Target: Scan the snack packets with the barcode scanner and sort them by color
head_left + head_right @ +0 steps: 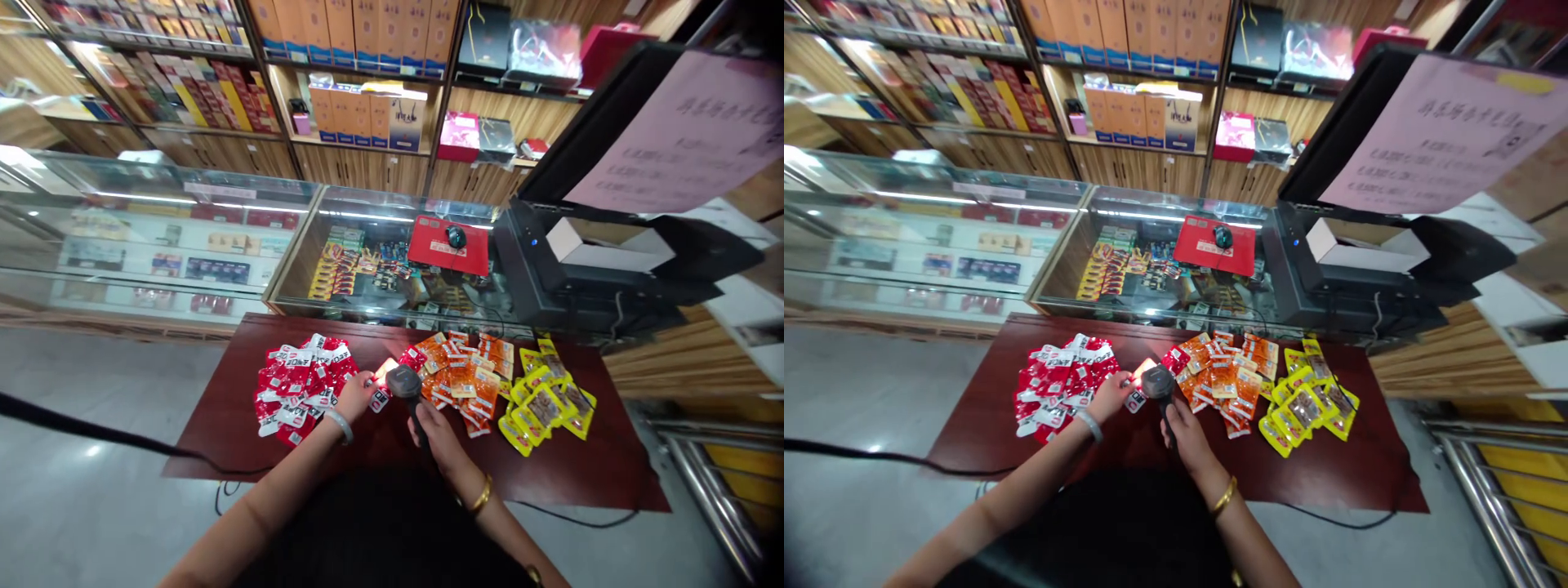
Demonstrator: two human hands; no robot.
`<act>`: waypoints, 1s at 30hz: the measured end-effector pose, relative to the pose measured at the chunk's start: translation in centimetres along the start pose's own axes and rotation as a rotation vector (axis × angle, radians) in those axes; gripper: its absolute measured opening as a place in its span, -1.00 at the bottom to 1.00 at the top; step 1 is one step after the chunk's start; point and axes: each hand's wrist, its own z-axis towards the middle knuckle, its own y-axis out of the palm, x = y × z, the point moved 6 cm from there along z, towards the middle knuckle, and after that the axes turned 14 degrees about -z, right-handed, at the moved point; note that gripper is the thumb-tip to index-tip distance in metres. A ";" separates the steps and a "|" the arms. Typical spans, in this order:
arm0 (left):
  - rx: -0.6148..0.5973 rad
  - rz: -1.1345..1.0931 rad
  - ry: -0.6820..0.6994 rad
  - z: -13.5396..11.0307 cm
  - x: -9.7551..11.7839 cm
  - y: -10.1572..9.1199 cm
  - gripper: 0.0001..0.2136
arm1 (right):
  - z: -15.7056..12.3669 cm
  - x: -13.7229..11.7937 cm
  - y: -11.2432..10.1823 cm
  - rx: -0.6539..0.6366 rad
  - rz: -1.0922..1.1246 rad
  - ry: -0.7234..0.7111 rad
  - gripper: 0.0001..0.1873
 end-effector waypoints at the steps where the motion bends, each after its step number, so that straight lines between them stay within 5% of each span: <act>1: -0.013 0.000 -0.003 0.2 -0.1 0.4 -0.82 | 0.0 0.1 -0.2 0.008 0.004 0.001 -0.48; 10: -0.033 -0.243 -0.080 1.6 -0.4 3.1 -0.73 | -0.3 1.2 -0.7 0.063 0.056 0.074 -0.46; 14: 0.083 0.135 -0.056 0.5 -1.2 -1.8 -0.65 | -0.2 1.2 -0.2 0.040 0.050 0.077 -0.49; 18: 0.419 0.553 -0.179 -2.2 -2.2 -9.6 -0.49 | -0.2 1.2 0.2 0.011 0.024 0.076 -0.49; 21: 0.623 0.622 -0.306 -3.8 -3.0 -14.0 -0.36 | -0.1 1.4 0.4 -0.007 0.021 0.079 -0.51; 25: 0.650 0.623 -0.432 -3.9 -4.0 -17.1 -0.28 | 0.0 1.8 0.6 -0.007 0.005 0.092 -0.51; 30: 0.551 0.652 -0.474 -3.1 -4.2 -18.6 -0.40 | 0.0 1.8 0.7 -0.024 0.003 0.097 -0.48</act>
